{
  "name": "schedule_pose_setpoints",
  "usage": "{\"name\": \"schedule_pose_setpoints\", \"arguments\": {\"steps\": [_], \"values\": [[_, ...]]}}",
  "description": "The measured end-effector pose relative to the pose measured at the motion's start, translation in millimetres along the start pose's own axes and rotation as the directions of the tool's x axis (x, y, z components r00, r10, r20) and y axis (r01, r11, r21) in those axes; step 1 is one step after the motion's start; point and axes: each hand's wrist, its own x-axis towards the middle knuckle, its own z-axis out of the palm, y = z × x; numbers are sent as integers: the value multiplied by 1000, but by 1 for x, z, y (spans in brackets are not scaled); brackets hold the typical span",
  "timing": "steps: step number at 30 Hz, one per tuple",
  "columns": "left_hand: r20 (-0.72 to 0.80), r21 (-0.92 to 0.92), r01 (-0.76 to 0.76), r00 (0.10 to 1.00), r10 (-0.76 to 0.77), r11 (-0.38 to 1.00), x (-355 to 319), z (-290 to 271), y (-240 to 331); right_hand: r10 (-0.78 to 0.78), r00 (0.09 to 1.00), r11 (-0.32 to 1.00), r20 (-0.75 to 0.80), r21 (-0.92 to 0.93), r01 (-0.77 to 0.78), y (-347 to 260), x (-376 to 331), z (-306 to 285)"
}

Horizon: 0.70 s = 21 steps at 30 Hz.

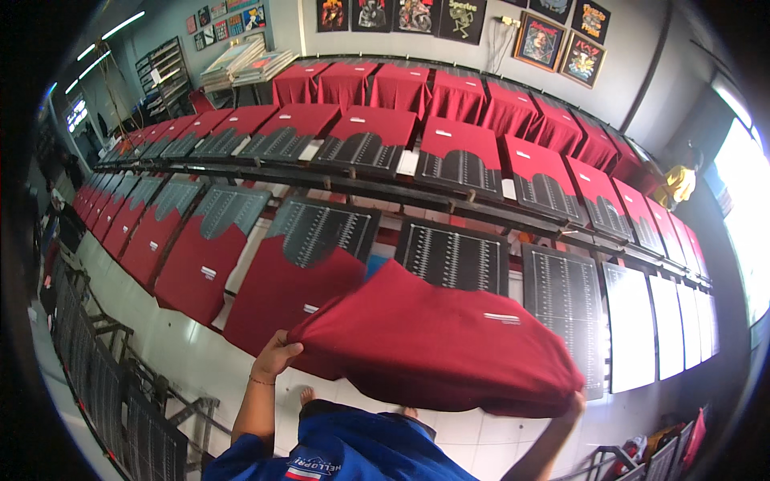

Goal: The person picks up maroon garments one by one, unfolding them and carefully aligning each one onto a series of printing platen boards on a long production table.

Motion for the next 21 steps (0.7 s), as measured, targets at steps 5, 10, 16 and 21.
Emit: {"name": "schedule_pose_setpoints", "arguments": {"steps": [5, 10, 16, 21], "values": [[22, 101, -376, 926, 376, 921, -35, -24, 146, -268, 963, 952, 35, -146, 270, -29, -48, 165], [-26, 80, -346, 937, 349, 935, -72, -139, 188, -167, 967, 984, -191, -94, 152, -5, -84, 340], [-219, -211, -356, 925, 311, 910, -62, -221, 229, 66, 996, 995, -55, -74, -70, 34, -69, 523], [-203, -323, -336, 938, 283, 884, -37, -253, 277, 75, 995, 997, -65, 24, -74, 38, -29, 573]]}}
